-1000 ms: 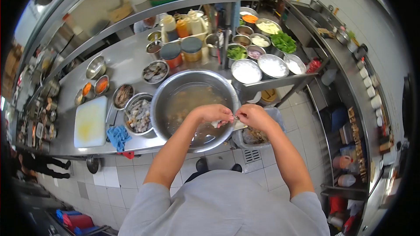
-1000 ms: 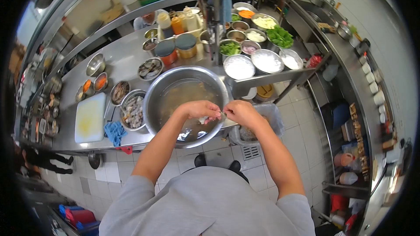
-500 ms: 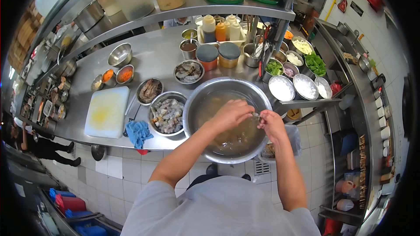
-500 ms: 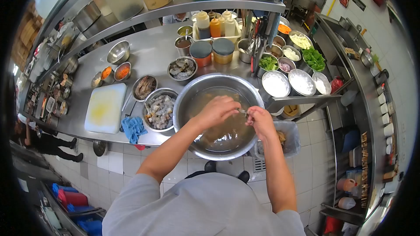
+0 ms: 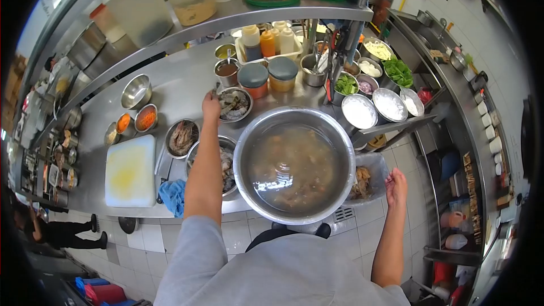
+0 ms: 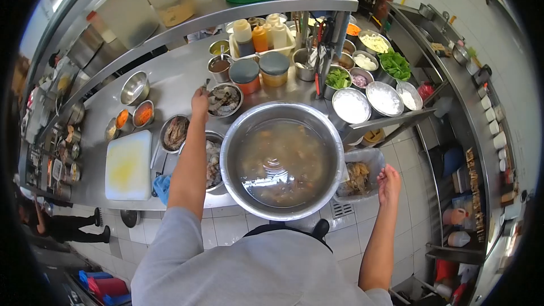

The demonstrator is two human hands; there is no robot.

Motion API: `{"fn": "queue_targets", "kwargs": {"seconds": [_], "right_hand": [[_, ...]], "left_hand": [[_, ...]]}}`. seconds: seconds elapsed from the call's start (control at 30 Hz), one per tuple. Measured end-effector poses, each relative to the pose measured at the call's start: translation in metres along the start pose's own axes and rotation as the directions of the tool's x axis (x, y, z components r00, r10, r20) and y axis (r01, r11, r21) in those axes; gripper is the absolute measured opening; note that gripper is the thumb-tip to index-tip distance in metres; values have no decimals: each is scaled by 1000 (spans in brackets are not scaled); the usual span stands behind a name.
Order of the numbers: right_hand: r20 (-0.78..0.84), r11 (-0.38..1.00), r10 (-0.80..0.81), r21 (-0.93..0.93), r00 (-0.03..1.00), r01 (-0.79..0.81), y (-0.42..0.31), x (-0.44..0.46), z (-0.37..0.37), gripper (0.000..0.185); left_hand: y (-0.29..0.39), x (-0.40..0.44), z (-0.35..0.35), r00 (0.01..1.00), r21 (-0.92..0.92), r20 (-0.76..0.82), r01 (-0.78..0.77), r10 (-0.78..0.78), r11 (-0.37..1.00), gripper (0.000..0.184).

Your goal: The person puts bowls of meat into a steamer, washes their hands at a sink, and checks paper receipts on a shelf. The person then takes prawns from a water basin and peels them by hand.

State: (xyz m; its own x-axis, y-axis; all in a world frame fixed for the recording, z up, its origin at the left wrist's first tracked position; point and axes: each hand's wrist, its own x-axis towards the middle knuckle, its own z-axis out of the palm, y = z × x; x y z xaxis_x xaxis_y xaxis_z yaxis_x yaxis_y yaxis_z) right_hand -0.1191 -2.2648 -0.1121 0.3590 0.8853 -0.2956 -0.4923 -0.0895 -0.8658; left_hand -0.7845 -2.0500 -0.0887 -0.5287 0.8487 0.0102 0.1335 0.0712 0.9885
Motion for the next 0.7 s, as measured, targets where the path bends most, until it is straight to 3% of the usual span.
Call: {"fn": "queue_targets", "kwargs": {"seconds": [0.03,0.07,0.1,0.13,0.17,0.23,0.27,0.33,0.37,0.43,0.5,0.57,0.6,0.67,0.7], "right_hand": [[-25,1000,9,-27,1000,-9,9,4,-16,30],[-49,998,18,-55,999,-20,10,1,-20,35],[-57,998,20,-56,998,-23,13,-1,-23,35],[-109,991,78,-99,991,-89,19,-4,-25,39],[-161,978,133,-138,978,-156,23,-7,-26,44],[-164,972,136,-169,977,-164,31,-5,-25,47],[-166,965,137,-202,976,-170,34,-4,-27,51],[-169,960,123,-230,978,-161,33,0,-22,51],[-163,955,109,-256,981,-149,31,2,-19,52],[-137,959,125,-238,983,-155,28,5,-13,51],[-94,963,139,-220,986,-157,26,9,-4,50],[-24,965,152,-214,988,-153,25,12,4,45],[-22,962,163,-218,986,-164,25,12,8,45],[73,965,179,-206,981,-161,20,12,15,39],[80,966,182,-201,980,-163,18,12,18,39]], "left_hand": [[2,2,2,990,86,14,-139,138,987,48],[1,-1,5,991,87,23,-135,133,987,48],[0,-5,6,985,159,143,-121,98,980,49],[-1,-9,7,965,231,256,-117,55,966,49],[-5,-10,8,964,233,259,-114,52,966,49],[-13,-13,11,982,24,172,-82,77,996,45],[-12,-17,13,981,25,178,-78,72,997,45],[-3,-33,18,950,65,-2,-312,313,948,36],[11,-49,23,953,66,9,-303,303,951,36],[47,-94,36,926,-18,243,-294,289,956,31],[58,-129,41,790,154,611,-186,55,970,23],[75,-165,45,507,443,818,-252,-273,860,29],[68,-178,48,511,451,812,-242,-282,859,29],[45,-195,54,449,612,791,-579,-415,539,49],[25,-201,52,456,618,786,-578,-417,532,49]]}}
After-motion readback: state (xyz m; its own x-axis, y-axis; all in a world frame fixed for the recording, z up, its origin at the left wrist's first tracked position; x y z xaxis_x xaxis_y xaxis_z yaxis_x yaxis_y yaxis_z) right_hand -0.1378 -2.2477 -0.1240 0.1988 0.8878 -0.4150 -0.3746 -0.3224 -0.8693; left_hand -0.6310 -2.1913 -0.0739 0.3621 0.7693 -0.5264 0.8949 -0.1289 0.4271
